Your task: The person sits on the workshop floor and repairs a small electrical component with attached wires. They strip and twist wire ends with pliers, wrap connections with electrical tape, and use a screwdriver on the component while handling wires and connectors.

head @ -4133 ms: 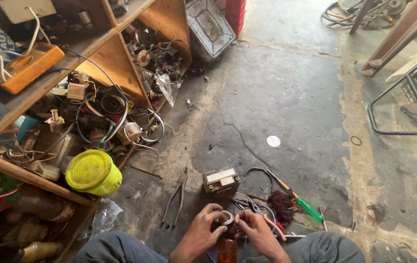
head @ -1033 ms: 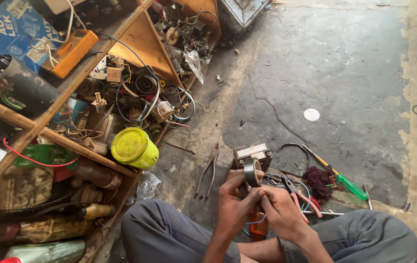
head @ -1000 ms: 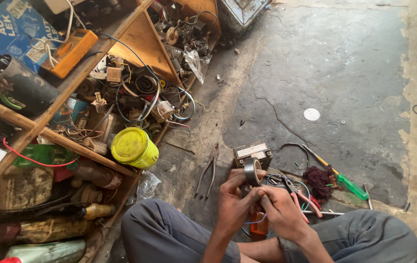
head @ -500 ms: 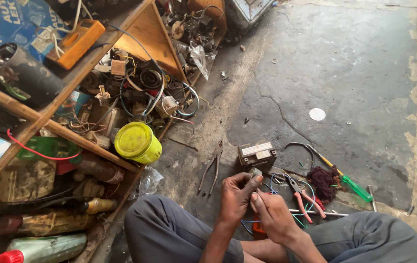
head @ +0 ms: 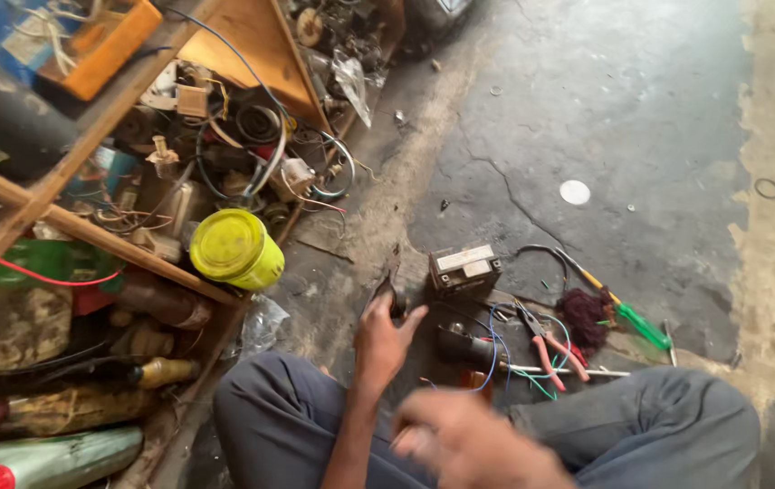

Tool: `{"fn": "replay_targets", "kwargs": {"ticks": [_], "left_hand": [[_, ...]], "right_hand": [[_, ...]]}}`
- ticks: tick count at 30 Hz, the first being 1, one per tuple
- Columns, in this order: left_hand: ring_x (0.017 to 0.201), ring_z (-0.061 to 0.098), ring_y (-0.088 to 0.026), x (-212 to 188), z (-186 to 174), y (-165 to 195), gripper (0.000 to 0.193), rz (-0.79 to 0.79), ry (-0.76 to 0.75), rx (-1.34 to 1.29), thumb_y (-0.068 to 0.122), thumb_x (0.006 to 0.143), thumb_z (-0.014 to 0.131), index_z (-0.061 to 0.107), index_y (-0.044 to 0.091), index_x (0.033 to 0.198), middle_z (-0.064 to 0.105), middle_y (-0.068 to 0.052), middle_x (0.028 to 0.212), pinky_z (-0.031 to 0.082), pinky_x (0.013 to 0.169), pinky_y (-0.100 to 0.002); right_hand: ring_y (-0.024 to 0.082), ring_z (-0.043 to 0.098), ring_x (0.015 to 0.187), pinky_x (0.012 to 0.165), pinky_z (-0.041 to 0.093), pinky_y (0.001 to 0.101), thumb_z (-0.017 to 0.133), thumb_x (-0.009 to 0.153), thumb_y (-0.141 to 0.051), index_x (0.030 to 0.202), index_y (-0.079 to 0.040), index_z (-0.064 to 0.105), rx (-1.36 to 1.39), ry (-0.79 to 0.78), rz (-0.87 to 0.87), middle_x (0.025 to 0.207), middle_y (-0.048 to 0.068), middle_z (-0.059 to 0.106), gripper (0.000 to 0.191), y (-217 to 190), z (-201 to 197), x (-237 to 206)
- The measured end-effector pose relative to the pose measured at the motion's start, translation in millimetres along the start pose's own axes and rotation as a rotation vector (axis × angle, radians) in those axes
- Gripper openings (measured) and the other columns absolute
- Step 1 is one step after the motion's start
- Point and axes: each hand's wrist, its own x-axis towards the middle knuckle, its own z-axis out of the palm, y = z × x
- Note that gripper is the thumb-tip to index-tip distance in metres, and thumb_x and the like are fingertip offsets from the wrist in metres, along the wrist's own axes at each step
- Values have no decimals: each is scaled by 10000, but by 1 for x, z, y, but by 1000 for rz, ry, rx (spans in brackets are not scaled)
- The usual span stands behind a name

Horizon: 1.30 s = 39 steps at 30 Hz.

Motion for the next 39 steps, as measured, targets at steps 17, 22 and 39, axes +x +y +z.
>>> {"fn": "replay_targets", "kwargs": {"ticks": [17,22,39], "left_hand": [[858,716,-166,-43,19,76,323,-228,-534,-663,284,899,746,749,21,1087,751,-55,921,569,773,-312],[848,655,-109,-55,39,65,349,-139,-595,-745,311,952,691,737,9,1120,692,-7,968,535,750,-290],[861,734,-167,-53,44,48,149,-557,-784,-1387,78,973,683,629,11,1095,696,-72,995,610,713,-285]], "right_hand": [[157,525,1167,782,366,245,562,708,-139,1597,-5,481,896,295,-162,1470,96,591,902,128,-30,-19],[200,523,1325,1136,377,331,584,679,-141,1524,27,456,924,282,-168,1442,104,570,871,123,-28,-17],[196,559,1260,1072,428,335,514,848,-7,1456,41,537,910,384,-54,1357,126,611,610,132,-30,-21]]}}
